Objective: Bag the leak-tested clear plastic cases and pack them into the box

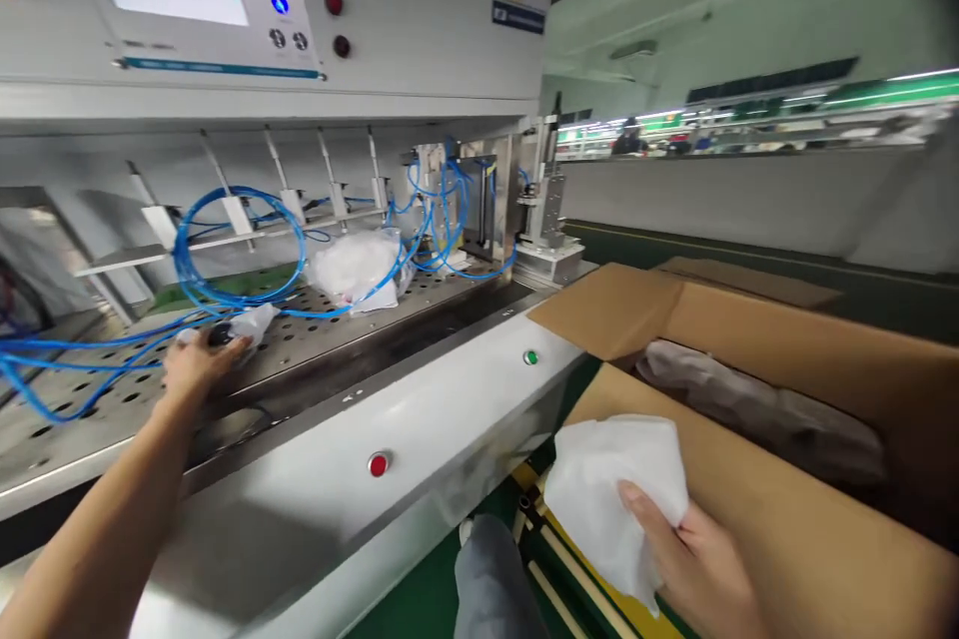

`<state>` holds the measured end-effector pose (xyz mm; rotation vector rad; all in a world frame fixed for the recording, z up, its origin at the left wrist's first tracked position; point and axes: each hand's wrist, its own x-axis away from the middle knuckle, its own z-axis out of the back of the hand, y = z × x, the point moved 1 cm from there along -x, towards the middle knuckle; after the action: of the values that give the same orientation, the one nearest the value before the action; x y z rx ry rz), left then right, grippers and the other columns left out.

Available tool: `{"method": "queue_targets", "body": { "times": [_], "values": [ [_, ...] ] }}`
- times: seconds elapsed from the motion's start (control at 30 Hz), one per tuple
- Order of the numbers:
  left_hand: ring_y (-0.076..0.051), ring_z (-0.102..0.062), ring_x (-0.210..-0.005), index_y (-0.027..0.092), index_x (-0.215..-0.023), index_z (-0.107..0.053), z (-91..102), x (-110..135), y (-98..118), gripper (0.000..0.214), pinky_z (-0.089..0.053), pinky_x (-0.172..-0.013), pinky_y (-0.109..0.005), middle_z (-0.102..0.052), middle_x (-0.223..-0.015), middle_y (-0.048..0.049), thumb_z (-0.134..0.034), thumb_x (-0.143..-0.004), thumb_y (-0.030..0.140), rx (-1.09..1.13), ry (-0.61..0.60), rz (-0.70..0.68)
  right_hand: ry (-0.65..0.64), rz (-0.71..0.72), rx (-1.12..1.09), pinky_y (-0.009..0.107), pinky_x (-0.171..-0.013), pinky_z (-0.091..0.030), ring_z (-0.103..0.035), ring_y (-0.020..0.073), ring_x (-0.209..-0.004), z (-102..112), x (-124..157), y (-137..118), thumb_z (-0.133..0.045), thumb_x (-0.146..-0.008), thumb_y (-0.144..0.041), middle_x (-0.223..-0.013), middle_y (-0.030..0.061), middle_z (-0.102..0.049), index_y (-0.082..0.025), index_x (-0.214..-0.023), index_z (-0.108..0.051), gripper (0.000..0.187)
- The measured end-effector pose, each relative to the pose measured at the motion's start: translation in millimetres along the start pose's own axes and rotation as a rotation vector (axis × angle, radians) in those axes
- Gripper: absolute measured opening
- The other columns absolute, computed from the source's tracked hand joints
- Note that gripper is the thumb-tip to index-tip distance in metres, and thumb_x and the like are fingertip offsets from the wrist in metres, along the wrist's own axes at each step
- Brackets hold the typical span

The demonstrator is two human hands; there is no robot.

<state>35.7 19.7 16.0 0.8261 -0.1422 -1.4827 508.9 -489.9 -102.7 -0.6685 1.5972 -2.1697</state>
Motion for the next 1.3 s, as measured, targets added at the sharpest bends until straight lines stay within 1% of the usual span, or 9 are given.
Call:
{"method": "queue_targets", "body": {
  "times": [0.1, 0.23, 0.37, 0.47, 0.67, 0.77, 0.87, 1.17, 1.3],
  "values": [
    [-0.056, -0.026, -0.146, 0.025, -0.118, -0.055, 2.9, 19, 12, 0.087, -0.031, -0.114, -0.081, -0.034, -0.162, -0.0105, -0.067, -0.053, 0.083, -0.139, 0.159, 0.11, -0.027, 0.032, 0.0, 0.026, -0.056, -0.055, -0.07, 0.0267, -0.074, 16, 3, 1, -0.073, -0.074, -0.065, -0.083, 0.0099, -0.075, -0.012, -0.09, -0.075, 0.054],
    [-0.041, -0.043, -0.142, 0.028, -0.132, -0.056, 8.7, 59, 57, 0.081, -0.037, -0.119, -0.066, -0.048, -0.154, -0.0063, -0.059, -0.065, 0.074, -0.038, 0.241, -0.212, -0.026, 0.177, 0.062, 0.027, -0.064, -0.054, -0.067, 0.024, -0.076, 33, 11, -17, -0.07, -0.081, -0.061, -0.082, 0.008, -0.073, -0.013, -0.093, -0.072, 0.05],
    [-0.033, -0.069, -0.107, 0.037, -0.124, -0.064, 2.4, 155, 127, 0.067, -0.06, -0.095, -0.057, -0.074, -0.115, -0.0002, -0.067, -0.069, 0.075, 0.385, -0.411, -0.299, -0.087, 0.298, 0.0, 0.028, -0.073, -0.054, -0.067, 0.0232, -0.086, 27, 17, -49, -0.069, -0.085, -0.057, -0.097, 0.0079, -0.074, -0.014, -0.112, -0.07, 0.051],
    [-0.032, -0.063, -0.12, 0.028, -0.126, -0.065, -14.2, 263, 171, 0.06, -0.057, -0.1, -0.049, -0.063, -0.138, -0.0092, -0.07, -0.079, 0.065, 0.618, -0.987, -0.431, -0.156, 0.297, -0.155, 0.029, -0.073, -0.054, -0.066, 0.0218, -0.084, 9, 19, -65, -0.075, -0.082, -0.057, -0.099, 0.007, -0.074, -0.015, -0.115, -0.068, 0.053],
    [-0.038, -0.048, -0.138, 0.025, -0.147, -0.048, -64.1, 413, 211, 0.092, -0.047, -0.11, -0.051, -0.05, -0.152, -0.017, -0.087, -0.069, 0.055, 1.245, -1.535, -0.066, -0.29, 0.192, -0.591, 0.03, -0.07, -0.054, -0.068, 0.0214, -0.079, -26, 18, -62, -0.086, -0.072, -0.052, -0.093, 0.0044, -0.073, -0.019, -0.104, -0.069, 0.05],
    [-0.037, -0.058, -0.127, 0.02, -0.134, -0.061, -76.5, 430, 219, 0.081, -0.047, -0.11, -0.051, -0.065, -0.134, -0.0172, -0.087, -0.068, 0.06, 1.481, -1.577, 0.271, -0.366, 0.111, -0.621, 0.033, -0.073, -0.056, -0.07, 0.0246, -0.084, -32, 14, -48, -0.088, -0.07, -0.051, -0.096, 0.006, -0.074, -0.019, -0.105, -0.071, 0.05],
    [-0.033, -0.064, -0.118, 0.015, -0.123, -0.069, -84.1, 421, 226, 0.062, -0.049, -0.107, -0.045, -0.071, -0.122, -0.0152, -0.084, -0.075, 0.053, 1.469, -1.385, 0.303, -0.436, 0.089, -0.529, 0.037, -0.081, -0.057, -0.07, 0.0282, -0.095, -31, 10, -34, -0.087, -0.074, -0.047, -0.107, 0.009, -0.074, -0.018, -0.115, -0.069, 0.053],
    [-0.024, -0.067, -0.092, 0.014, -0.101, -0.075, -99.3, 387, 233, 0.043, -0.052, -0.082, -0.03, -0.075, -0.098, -0.0088, -0.068, -0.09, 0.055, 1.059, -1.182, -0.145, -0.277, 0.559, -0.013, 0.047, -0.11, -0.049, -0.048, 0.0281, -0.139, 14, -12, -60, -0.068, -0.093, -0.045, -0.154, 0.0111, -0.044, -0.032, -0.157, -0.036, 0.072],
    [-0.018, -0.059, -0.07, 0.015, -0.079, -0.07, -92.1, 389, 246, 0.041, -0.046, -0.067, -0.026, -0.067, -0.075, -0.0042, -0.059, -0.095, 0.051, 0.918, -1.173, -0.489, -0.268, 0.892, 0.477, 0.051, -0.118, -0.038, -0.037, 0.032, -0.144, 21, -15, -89, -0.077, -0.086, -0.033, -0.155, 0.0114, -0.044, -0.027, -0.152, -0.047, 0.073]
  ]
}}
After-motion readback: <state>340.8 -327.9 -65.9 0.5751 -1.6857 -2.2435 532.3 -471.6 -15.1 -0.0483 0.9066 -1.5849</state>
